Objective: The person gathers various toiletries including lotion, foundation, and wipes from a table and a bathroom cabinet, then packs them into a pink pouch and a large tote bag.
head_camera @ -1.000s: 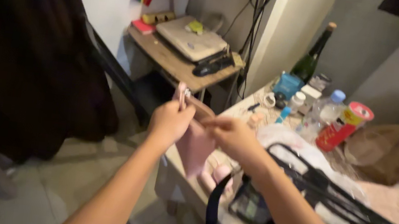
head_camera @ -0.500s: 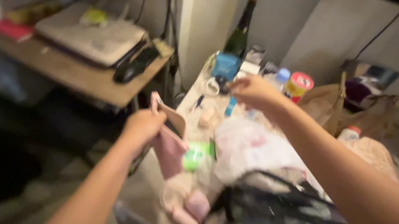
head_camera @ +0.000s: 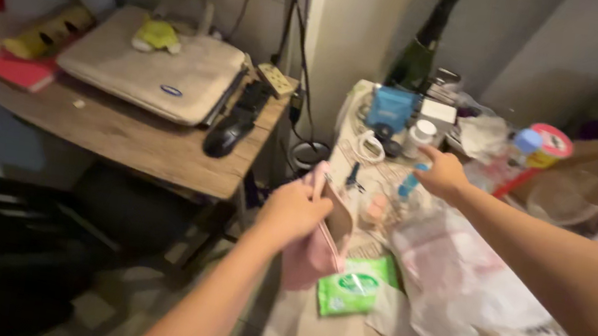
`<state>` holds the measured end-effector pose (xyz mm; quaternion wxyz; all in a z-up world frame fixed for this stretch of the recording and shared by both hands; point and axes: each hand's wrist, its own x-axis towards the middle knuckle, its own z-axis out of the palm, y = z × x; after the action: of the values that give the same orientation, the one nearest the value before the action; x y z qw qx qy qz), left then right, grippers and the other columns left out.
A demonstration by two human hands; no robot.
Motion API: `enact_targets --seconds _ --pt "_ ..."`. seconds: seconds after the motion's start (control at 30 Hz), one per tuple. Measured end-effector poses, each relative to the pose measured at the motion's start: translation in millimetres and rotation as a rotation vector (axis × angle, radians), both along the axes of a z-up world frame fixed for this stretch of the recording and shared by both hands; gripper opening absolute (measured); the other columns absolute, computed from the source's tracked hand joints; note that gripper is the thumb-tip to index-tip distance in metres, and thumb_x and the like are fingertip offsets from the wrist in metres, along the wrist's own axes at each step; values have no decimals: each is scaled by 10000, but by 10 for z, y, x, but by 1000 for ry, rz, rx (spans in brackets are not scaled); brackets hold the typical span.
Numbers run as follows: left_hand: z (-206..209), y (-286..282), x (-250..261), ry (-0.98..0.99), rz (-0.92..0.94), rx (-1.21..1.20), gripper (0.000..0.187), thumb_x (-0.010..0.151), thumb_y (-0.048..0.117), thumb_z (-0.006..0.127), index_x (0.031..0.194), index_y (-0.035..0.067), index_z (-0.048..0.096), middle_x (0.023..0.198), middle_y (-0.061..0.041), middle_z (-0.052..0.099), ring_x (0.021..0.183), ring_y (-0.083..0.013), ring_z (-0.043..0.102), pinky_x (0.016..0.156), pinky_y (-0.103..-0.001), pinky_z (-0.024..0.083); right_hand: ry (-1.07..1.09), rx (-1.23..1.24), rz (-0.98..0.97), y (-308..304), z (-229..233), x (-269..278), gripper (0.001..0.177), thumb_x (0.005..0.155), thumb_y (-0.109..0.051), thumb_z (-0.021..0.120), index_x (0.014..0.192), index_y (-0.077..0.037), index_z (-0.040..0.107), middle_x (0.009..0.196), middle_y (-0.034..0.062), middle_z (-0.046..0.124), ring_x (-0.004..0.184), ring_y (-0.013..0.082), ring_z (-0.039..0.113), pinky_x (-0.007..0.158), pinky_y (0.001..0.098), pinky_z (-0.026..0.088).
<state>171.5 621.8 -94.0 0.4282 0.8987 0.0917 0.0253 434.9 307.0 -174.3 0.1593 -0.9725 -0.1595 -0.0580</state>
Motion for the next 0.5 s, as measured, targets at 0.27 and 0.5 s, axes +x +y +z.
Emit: enact_targets --seconds 0.27,0.5 --pt "281 133 -45 169 -64 -75 378 768 411 631 961 122 778 978 -174 758 925 -359 728 860 -438 571 35 -31 -121 -6 -124 160 374 747 -179 757 1115 -133 809 1024 217 762 955 378 735 893 434 576" --pt "36 31 64 49 -128 -10 395 779 420 634 926 87 787 1016 -163 743 939 -378 717 850 -451 567 -120 129 -111 105 556 -377 332 783 -194 771 1086 -59 778 948 205 759 854 332 740 830 404 577"
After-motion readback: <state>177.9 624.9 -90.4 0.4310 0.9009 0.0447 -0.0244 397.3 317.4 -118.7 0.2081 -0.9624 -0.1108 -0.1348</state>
